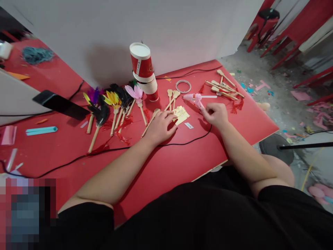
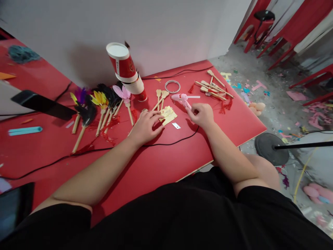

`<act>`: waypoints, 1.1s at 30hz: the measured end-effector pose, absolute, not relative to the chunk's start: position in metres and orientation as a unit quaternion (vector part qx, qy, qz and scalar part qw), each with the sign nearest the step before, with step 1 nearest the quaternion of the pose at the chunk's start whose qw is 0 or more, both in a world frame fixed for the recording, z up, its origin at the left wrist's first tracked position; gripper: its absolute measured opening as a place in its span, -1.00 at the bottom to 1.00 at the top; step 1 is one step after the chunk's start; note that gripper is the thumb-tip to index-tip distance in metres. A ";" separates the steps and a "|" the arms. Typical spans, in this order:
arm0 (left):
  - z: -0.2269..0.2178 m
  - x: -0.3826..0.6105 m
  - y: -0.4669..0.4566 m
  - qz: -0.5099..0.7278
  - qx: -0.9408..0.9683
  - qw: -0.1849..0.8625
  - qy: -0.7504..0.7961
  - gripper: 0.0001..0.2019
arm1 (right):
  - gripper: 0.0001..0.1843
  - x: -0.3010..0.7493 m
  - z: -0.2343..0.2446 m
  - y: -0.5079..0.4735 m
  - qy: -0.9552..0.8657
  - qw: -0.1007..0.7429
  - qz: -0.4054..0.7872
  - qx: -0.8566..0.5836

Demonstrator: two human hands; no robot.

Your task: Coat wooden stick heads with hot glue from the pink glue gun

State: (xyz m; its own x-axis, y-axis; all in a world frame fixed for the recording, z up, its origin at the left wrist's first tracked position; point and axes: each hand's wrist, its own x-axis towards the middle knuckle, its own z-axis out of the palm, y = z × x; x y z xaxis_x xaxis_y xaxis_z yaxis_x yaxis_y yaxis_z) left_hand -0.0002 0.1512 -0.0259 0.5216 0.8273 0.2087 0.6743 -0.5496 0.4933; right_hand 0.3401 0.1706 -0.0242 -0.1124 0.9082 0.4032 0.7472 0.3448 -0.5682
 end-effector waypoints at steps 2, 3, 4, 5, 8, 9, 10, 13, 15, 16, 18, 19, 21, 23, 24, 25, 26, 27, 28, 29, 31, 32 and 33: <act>-0.024 0.005 0.150 0.189 0.865 0.160 0.436 -0.61 | -0.49 0.335 -0.035 0.183 -0.666 0.401 0.092 -0.622; -0.023 0.009 0.149 0.179 0.870 0.153 0.434 -0.61 | -0.50 0.331 -0.040 0.191 -0.658 0.411 0.089 -0.625; -0.023 0.012 0.149 0.169 0.874 0.147 0.432 -0.61 | -0.45 0.326 -0.043 0.198 -0.669 0.404 0.102 -0.616; -0.022 0.016 0.149 0.159 0.877 0.144 0.429 -0.60 | -0.43 0.321 -0.046 0.205 -0.682 0.391 0.121 -0.606; -0.016 0.025 0.153 0.122 0.892 0.142 0.412 -0.54 | -0.64 0.314 -0.051 0.218 -0.693 0.377 0.177 -0.589; -0.013 0.027 0.157 0.107 0.898 0.144 0.401 -0.52 | -0.67 0.315 -0.052 0.220 -0.678 0.399 0.184 -0.589; -0.010 0.029 0.162 0.092 0.904 0.148 0.390 -0.50 | -0.68 0.318 -0.052 0.219 -0.656 0.429 0.189 -0.592; 0.001 0.036 0.188 0.072 0.910 0.169 0.371 -0.46 | -0.60 0.332 -0.054 0.215 -0.561 0.510 0.239 -0.607; 0.007 0.045 0.216 0.075 0.907 0.174 0.376 -0.46 | -0.54 0.340 -0.054 0.215 -0.499 0.552 0.285 -0.605; 0.009 0.050 0.232 0.076 0.903 0.160 0.391 -0.48 | -0.52 0.343 -0.054 0.216 -0.476 0.571 0.296 -0.600; 0.012 0.065 0.266 0.076 0.884 0.118 0.446 -0.51 | -0.50 0.346 -0.055 0.222 -0.457 0.594 0.293 -0.594; 0.012 0.073 0.283 0.063 0.874 0.104 0.470 -0.53 | -0.51 0.346 -0.056 0.226 -0.455 0.599 0.284 -0.594; 0.013 0.090 0.310 0.019 0.869 0.107 0.483 -0.59 | -0.51 0.344 -0.059 0.233 -0.455 0.599 0.269 -0.602; 0.014 0.102 0.325 0.028 0.859 0.120 0.496 -0.63 | -0.49 0.343 -0.062 0.237 -0.452 0.596 0.263 -0.610; 0.015 0.106 0.326 0.043 0.861 0.127 0.491 -0.65 | -0.47 0.343 -0.064 0.238 -0.450 0.596 0.263 -0.610; 0.017 0.108 0.323 0.066 0.866 0.134 0.477 -0.66 | -0.44 0.344 -0.065 0.239 -0.448 0.598 0.266 -0.609; 0.019 0.107 0.315 0.092 0.877 0.139 0.451 -0.66 | -0.42 0.345 -0.067 0.240 -0.446 0.602 0.271 -0.604; 0.021 0.103 0.304 0.130 0.885 0.138 0.425 -0.65 | -0.39 0.346 -0.069 0.240 -0.443 0.609 0.277 -0.597; 0.024 0.098 0.290 0.146 0.890 0.138 0.410 -0.65 | -0.36 0.347 -0.071 0.241 -0.439 0.614 0.285 -0.591; 0.026 0.091 0.273 0.136 0.893 0.140 0.405 -0.68 | -0.32 0.348 -0.073 0.243 -0.435 0.618 0.293 -0.585; 0.027 0.075 0.238 0.080 0.899 0.141 0.407 -0.72 | -0.27 0.347 -0.075 0.246 -0.428 0.620 0.309 -0.580; 0.027 0.067 0.222 0.062 0.900 0.138 0.410 -0.72 | -0.27 0.346 -0.076 0.248 -0.424 0.619 0.318 -0.579; 0.025 0.061 0.209 0.053 0.899 0.136 0.413 -0.70 | -0.27 0.345 -0.077 0.250 -0.422 0.618 0.326 -0.578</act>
